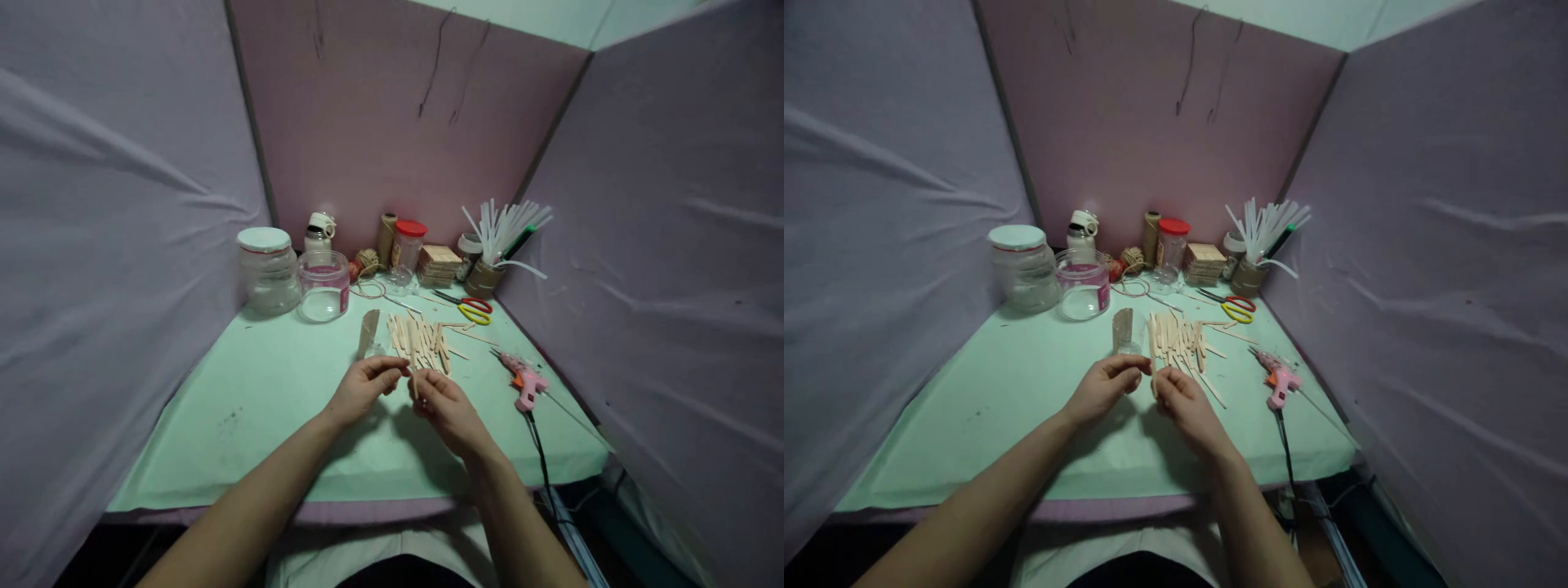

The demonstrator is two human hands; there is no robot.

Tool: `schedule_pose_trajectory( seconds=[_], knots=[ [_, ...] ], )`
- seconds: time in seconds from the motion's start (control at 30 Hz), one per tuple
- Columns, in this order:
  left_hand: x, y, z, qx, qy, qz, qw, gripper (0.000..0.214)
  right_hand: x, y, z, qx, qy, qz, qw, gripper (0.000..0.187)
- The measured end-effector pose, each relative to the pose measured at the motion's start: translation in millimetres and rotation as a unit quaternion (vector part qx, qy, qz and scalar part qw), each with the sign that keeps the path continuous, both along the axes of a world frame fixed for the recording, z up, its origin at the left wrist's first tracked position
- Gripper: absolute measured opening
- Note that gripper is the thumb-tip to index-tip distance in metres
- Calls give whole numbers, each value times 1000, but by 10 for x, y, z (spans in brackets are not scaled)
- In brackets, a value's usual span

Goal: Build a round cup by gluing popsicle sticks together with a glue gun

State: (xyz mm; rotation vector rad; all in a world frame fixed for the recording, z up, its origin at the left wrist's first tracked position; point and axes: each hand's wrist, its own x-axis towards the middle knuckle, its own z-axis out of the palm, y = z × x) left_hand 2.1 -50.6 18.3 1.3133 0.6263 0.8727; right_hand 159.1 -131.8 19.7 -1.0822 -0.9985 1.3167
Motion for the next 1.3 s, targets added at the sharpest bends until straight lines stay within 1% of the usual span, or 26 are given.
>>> schedule_pose_trajectory(
  seconds=[0.03,0.1,0.2,0.33,0.5,0.6,0.63,0.67,0.7,0.73,0.77,0.8,0.83,0.87,0.9,0.93,0.97,1.0,1.07,1.13,1.2,1.27,1.3],
  knots=[
    [25,-22,-23,-42,-12,-24,999,31,-56,-44,-36,-11,13,24,1000,38],
    [40,-24,-43,-104,-37,-41,993,33,-134,-93,-88,-29,14,46,998,40],
    [13,11,-23,-149,-55,-38,987,32,-173,-107,-108,-43,-12,51,998,41],
    [-22,28,7,-151,-41,-49,986,30,-162,-121,-89,-39,-21,52,998,41],
    [-44,17,-27,-118,-1,-79,990,26,-208,-183,-95,-46,-33,42,997,40],
    [-51,10,-13,-122,-9,-83,989,25,-186,-203,-57,-54,-62,50,995,39],
    [-58,13,2,-134,-19,-79,988,26,-131,-207,-34,-55,-77,42,995,39],
    [-70,21,20,-148,-32,-71,986,26,-40,-215,-8,-54,-100,17,993,39],
    [-88,35,40,-164,-49,-60,983,26,87,-229,19,-49,-125,-29,991,41],
    [-111,55,58,-178,-69,-49,980,26,248,-252,42,-43,-166,-94,981,43],
    [-139,78,73,-188,-92,-40,977,25,435,-284,59,-33,-230,-187,955,43],
    [-168,103,84,-195,-116,-35,973,24,637,-326,68,-35,-297,-280,912,43],
    [-197,126,91,-197,-139,-37,970,23,843,-373,68,-60,-366,-364,854,42],
    [-223,147,94,-196,-162,-43,966,21,1038,-423,58,-100,-429,-420,794,42],
    [-244,163,93,-194,-181,-50,963,20,1212,-471,39,-150,-473,-437,750,42],
    [-259,173,91,-193,-194,-55,960,19,1357,-512,14,-200,-509,-416,726,44],
    [-267,179,88,-194,-201,-59,958,18,1469,-543,-16,-246,-534,-389,709,45],
    [-270,180,84,-195,-203,-60,958,18,1548,-561,-48,-294,-546,-360,697,48],
    [-267,176,75,-198,-196,-68,958,19,1625,-553,-108,-351,-566,-294,685,56],
    [-263,171,67,-197,-186,-83,959,19,1640,-498,-144,-371,-585,-257,674,61],
    [-268,172,60,-195,-178,-96,960,19,1644,-427,-150,-380,-597,-249,661,61],
    [-285,182,60,-190,-181,-96,960,18,1668,-371,-130,-392,-595,-256,653,53],
    [-297,189,64,-186,-187,-93,960,18,1685,-355,-116,-397,-590,-257,655,47]
  ],
)
